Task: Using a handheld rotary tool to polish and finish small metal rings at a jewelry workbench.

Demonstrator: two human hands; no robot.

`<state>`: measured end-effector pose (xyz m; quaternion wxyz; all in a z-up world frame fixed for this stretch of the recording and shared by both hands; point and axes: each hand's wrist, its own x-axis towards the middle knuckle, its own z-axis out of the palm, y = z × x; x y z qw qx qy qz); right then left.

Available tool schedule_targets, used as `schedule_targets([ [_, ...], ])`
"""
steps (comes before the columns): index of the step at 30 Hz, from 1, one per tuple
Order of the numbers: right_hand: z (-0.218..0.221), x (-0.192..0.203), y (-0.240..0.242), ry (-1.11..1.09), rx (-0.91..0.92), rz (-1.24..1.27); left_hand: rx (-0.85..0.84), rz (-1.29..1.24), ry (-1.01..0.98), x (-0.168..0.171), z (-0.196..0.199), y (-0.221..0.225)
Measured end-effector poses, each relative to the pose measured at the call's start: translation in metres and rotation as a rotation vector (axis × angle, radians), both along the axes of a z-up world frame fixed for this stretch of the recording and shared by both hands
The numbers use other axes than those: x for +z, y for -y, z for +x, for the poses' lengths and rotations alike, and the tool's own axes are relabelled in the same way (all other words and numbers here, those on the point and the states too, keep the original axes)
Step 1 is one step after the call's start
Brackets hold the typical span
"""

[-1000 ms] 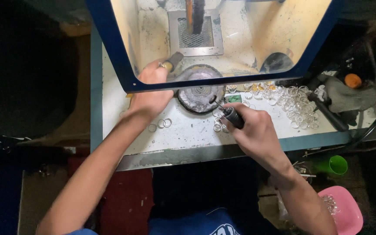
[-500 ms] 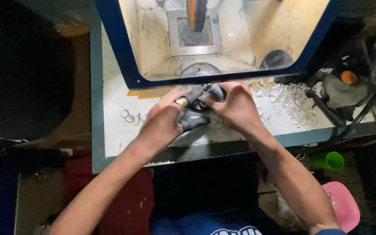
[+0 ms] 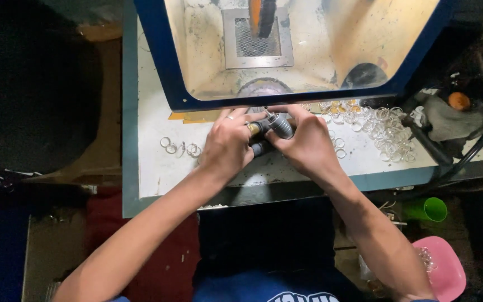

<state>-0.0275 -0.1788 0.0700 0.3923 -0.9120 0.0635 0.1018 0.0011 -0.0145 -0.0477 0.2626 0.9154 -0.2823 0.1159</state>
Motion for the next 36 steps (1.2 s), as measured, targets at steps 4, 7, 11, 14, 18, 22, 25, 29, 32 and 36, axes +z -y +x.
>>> schedule_targets([
  [4,-0.005,-0.002,0.007,0.011,0.002,0.0,-0.013,0.033,-0.025,0.009,-0.004,-0.004],
  [7,-0.019,-0.003,0.019,0.077,0.021,-0.038,-0.045,-0.012,-0.059,0.015,-0.007,-0.005],
  [11,-0.046,-0.002,0.045,0.138,0.037,-0.092,-0.016,-0.085,-0.111,0.018,-0.012,-0.005],
  [14,-0.061,-0.017,0.07,0.13,-0.042,-0.174,-0.033,-0.095,-0.093,0.03,-0.013,-0.003],
  [18,-0.071,-0.022,0.077,0.223,-0.081,-0.347,-0.024,-0.148,-0.168,0.023,-0.013,-0.002],
  [22,-0.072,-0.029,0.066,0.231,-0.079,-0.417,-0.025,-0.14,-0.179,0.03,-0.014,0.0],
  [25,-0.072,-0.021,0.057,0.183,-0.061,-0.451,-0.022,-0.139,-0.192,0.036,-0.017,-0.001],
  [29,-0.07,-0.023,0.057,0.165,-0.058,-0.493,-0.038,-0.148,-0.188,0.035,-0.016,0.0],
  [32,-0.07,-0.025,0.056,0.162,-0.05,-0.508,-0.043,-0.143,-0.19,0.038,-0.016,-0.001],
  [36,-0.071,-0.027,0.055,0.169,-0.044,-0.538,-0.047,-0.149,-0.188,0.034,-0.015,-0.002],
])
